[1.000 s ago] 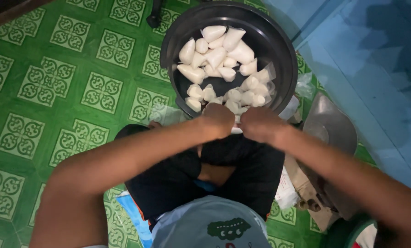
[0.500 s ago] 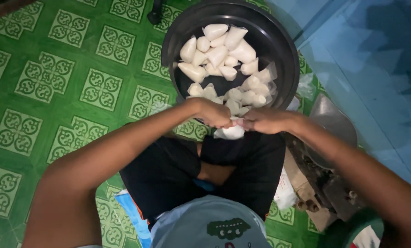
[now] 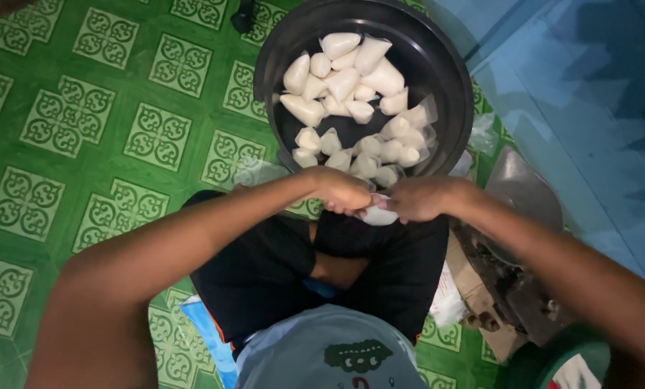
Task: Sorting and inspecting small plastic bags filled with food in a large basin while sitting on the floor
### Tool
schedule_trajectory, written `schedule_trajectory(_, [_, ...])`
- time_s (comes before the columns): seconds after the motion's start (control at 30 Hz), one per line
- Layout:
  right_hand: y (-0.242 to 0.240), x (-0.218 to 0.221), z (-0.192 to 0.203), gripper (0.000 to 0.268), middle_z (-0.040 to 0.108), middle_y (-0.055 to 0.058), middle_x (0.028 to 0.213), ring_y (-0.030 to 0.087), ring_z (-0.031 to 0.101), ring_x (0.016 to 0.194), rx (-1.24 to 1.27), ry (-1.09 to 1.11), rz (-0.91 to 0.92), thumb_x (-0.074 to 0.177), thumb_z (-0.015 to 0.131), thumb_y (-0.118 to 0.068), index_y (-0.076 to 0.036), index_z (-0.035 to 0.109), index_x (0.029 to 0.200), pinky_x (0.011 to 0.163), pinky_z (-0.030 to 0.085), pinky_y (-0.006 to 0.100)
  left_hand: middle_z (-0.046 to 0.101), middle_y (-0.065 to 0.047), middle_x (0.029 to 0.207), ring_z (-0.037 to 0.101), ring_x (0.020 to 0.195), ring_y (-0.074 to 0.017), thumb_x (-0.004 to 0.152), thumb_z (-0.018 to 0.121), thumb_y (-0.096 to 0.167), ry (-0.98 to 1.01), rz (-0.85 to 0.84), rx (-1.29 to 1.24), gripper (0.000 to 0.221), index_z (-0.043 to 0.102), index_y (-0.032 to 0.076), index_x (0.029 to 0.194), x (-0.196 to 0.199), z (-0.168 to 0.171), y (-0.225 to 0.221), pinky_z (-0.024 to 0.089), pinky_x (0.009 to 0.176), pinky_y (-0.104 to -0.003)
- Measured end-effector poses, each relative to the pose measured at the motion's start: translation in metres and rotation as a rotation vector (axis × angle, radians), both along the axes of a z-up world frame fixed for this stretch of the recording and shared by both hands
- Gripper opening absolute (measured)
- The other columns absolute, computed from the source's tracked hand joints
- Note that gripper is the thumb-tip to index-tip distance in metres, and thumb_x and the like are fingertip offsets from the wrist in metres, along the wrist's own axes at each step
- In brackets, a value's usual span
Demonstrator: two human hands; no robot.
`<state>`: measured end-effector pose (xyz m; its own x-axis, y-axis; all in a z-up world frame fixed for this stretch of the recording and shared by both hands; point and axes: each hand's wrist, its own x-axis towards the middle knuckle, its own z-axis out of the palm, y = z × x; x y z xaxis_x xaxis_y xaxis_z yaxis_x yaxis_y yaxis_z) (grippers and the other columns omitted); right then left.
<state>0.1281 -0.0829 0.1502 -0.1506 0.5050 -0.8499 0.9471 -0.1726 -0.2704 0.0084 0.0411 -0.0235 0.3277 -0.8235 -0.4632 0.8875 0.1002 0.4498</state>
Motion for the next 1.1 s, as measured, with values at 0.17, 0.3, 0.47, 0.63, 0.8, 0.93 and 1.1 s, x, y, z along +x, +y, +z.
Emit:
schedule_trajectory(0.17, [-0.005,0.03,-0.029,0.047,0.053,-0.003,0.053,0.01,0.051,0.048,-0.286,0.301,-0.349,0.097,0.054,-0.055,-0.014,0.061,0.076,0.041,0.041,0.023,0.033,0.009,0.058,0.029,0.044,-0.0056,0.088,0.043,0.028,-0.168,0.258,0.609,0.023,0.057,0.01,0.092,-0.041,0.132,-0.033,0.028,0.037,-0.018])
schedule_trajectory(0.3, [-0.011,0.025,-0.011,0.04,0.033,-0.01,0.058,0.005,0.03,0.048,-0.369,0.511,-0.406,0.104,0.049,-0.04,-0.016,0.05,0.073,0.04,0.023,0.017,0.03,0.012,0.06,0.027,0.045,-0.0008,0.09,0.045,0.028,-0.171,0.369,0.442,0.023,0.054,0.008,0.097,-0.051,0.131,-0.03,0.028,0.038,-0.016])
schedule_trajectory(0.47, [-0.021,0.028,-0.043,0.041,0.021,-0.012,0.061,0.003,0.02,0.049,-0.376,0.694,-0.555,0.106,0.045,-0.032,-0.016,0.04,0.068,0.038,0.014,0.016,0.028,0.014,0.058,0.029,0.042,-0.0015,0.086,0.054,0.021,-0.011,0.378,0.319,0.008,0.048,0.017,0.082,-0.042,0.097,-0.028,0.03,0.039,-0.019])
schedule_trajectory(0.63, [-0.026,0.015,-0.06,0.034,0.021,-0.011,0.062,0.003,0.019,0.049,-0.338,0.658,-0.816,0.102,0.044,-0.037,-0.018,0.043,0.074,0.038,0.013,0.015,0.025,0.012,0.06,0.028,0.044,-0.0059,0.089,0.047,0.024,0.056,0.447,0.279,0.006,0.048,0.018,0.088,-0.022,0.005,-0.022,0.033,0.042,-0.025])
schedule_trajectory(0.8, [-0.029,0.0,-0.072,0.03,0.024,-0.009,0.057,0.004,0.022,0.046,-0.157,0.57,-1.013,0.095,0.057,-0.033,-0.016,0.048,0.072,0.037,0.014,0.015,0.045,0.004,0.049,0.043,0.034,-0.0156,0.082,0.065,0.027,0.031,0.691,1.012,0.018,0.063,0.01,0.077,-0.027,0.06,-0.057,0.031,0.029,-0.031])
schedule_trajectory(0.93, [-0.027,-0.008,-0.094,0.025,0.037,-0.002,0.051,0.01,0.037,0.042,0.022,0.459,-1.077,0.086,0.065,-0.028,-0.013,0.055,0.068,0.033,0.026,0.021,0.07,-0.009,0.089,0.07,0.092,-0.0248,0.075,0.064,0.049,-0.216,0.732,1.326,0.046,0.07,0.008,0.097,-0.012,-0.028,-0.06,0.056,0.07,-0.039])
schedule_trajectory(1.1, [-0.027,-0.014,-0.105,0.027,0.032,-0.002,0.05,0.008,0.032,0.039,0.121,0.508,-1.183,0.088,0.063,-0.029,-0.007,0.061,0.073,0.033,0.024,0.02,0.071,-0.011,0.099,0.068,0.106,-0.0282,0.069,0.066,0.045,-0.24,0.795,1.372,0.051,0.072,0.008,0.104,-0.024,-0.011,-0.065,0.055,0.086,-0.043])
